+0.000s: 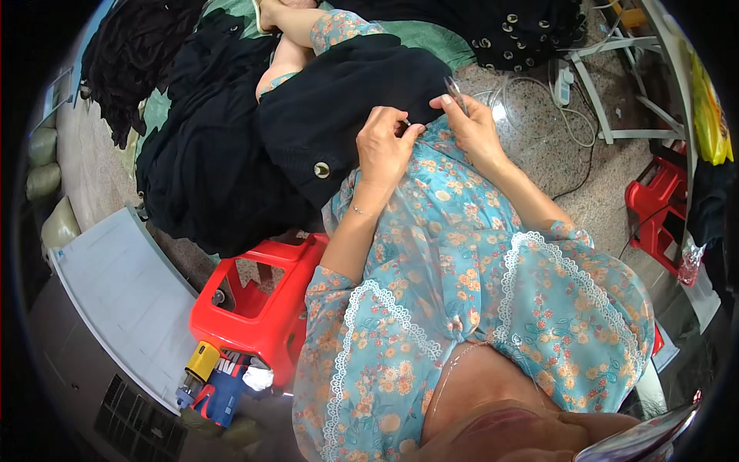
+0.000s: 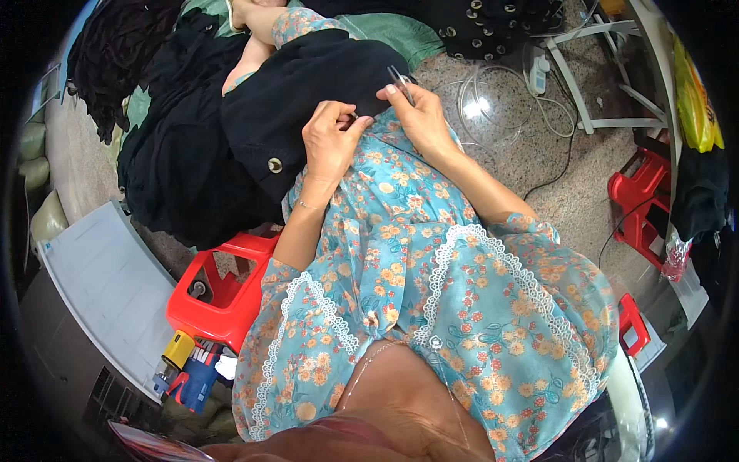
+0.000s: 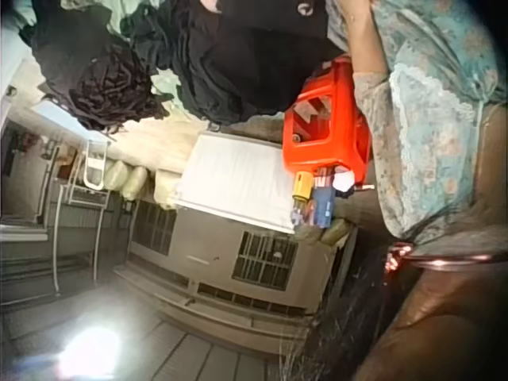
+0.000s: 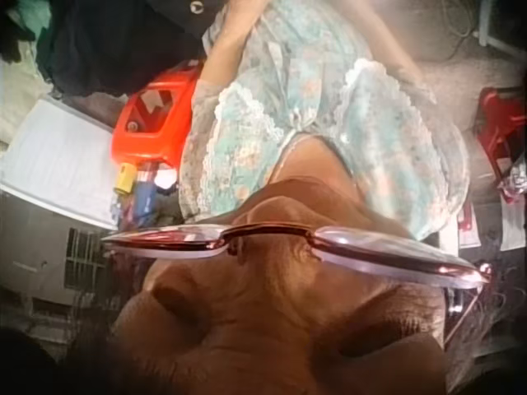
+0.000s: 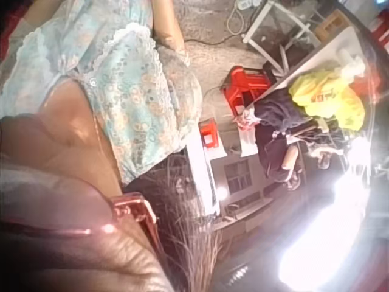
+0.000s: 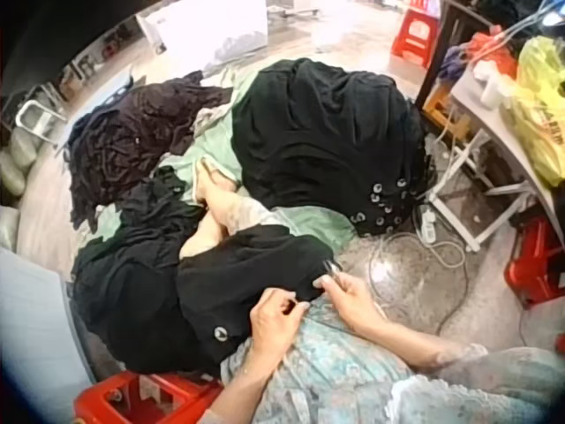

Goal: The person picks up black garments from a pile and trims loose threads around the buttons and seams using thread snips.

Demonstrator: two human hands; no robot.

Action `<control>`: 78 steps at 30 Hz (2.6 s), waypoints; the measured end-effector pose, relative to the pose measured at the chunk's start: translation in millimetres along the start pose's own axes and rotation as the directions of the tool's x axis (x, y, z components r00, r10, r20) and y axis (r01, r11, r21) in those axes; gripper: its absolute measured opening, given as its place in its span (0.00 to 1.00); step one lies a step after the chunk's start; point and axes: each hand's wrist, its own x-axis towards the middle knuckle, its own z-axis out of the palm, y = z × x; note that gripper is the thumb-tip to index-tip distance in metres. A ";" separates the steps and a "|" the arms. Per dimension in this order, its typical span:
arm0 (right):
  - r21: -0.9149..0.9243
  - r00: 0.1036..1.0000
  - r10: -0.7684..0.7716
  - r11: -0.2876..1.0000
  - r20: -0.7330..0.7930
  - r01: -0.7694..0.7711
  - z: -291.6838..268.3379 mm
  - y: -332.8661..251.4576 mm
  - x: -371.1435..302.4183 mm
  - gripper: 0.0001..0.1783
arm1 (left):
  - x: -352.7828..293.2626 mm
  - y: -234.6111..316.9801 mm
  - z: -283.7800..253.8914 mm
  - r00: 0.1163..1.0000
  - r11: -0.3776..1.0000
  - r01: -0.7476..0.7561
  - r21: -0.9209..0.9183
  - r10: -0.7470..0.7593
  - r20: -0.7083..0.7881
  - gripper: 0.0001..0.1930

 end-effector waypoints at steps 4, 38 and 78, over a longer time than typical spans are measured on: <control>-0.140 0.999 0.034 0.990 -0.001 -0.034 2.7 0.1 7.2 0.18 | -5.2 -0.5 -7.3 0.996 0.996 0.078 -0.046 -0.076 0.037 0.14; -0.299 0.939 -0.302 0.892 0.163 0.339 8.0 7.5 6.2 0.20 | -3.1 -24.0 -1.3 0.984 0.992 0.021 0.125 0.001 -0.175 0.02; 0.476 0.942 0.334 0.833 -0.028 -0.281 -1.8 -25.8 -10.0 0.25 | -18.2 -14.9 -60.0 0.967 0.729 -0.084 0.680 0.224 -0.121 0.21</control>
